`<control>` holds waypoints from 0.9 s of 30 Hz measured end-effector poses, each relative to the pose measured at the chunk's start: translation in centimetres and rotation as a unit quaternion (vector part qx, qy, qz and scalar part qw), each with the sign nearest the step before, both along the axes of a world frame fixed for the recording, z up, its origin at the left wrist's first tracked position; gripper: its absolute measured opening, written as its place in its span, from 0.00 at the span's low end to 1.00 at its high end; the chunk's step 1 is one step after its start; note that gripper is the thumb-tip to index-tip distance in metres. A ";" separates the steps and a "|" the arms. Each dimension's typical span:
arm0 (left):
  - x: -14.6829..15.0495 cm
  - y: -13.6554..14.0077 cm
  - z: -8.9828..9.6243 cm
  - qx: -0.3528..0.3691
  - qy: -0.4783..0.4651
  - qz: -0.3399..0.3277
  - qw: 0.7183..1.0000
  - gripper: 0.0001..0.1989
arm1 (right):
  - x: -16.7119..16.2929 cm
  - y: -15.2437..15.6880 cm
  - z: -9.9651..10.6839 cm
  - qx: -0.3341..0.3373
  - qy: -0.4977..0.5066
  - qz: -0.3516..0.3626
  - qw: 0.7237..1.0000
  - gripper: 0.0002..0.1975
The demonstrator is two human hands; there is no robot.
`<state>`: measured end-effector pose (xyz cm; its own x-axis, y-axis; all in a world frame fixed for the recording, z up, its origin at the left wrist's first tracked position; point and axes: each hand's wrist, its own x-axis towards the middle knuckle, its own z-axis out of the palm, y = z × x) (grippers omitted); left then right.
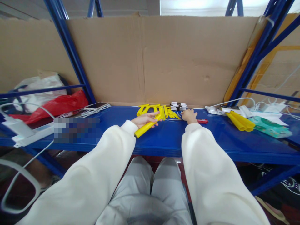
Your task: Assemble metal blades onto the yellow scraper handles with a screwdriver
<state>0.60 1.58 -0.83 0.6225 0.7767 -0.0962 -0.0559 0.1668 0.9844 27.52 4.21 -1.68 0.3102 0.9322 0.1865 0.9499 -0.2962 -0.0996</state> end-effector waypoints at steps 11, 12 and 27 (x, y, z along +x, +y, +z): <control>0.2 0.1 -0.1 -0.005 0.027 0.012 1.000 0.41 | -0.4 0.5 0.2 0.003 0.004 0.008 1.000 0.14; 0.2 0.1 -0.1 -0.005 0.032 0.015 0.999 0.41 | -0.4 0.6 0.2 -0.004 0.011 0.006 1.000 0.14; 0.2 -0.2 0.1 0.019 0.024 0.019 0.999 0.40 | -1.1 -0.2 0.7 -0.058 -0.020 0.045 0.997 0.17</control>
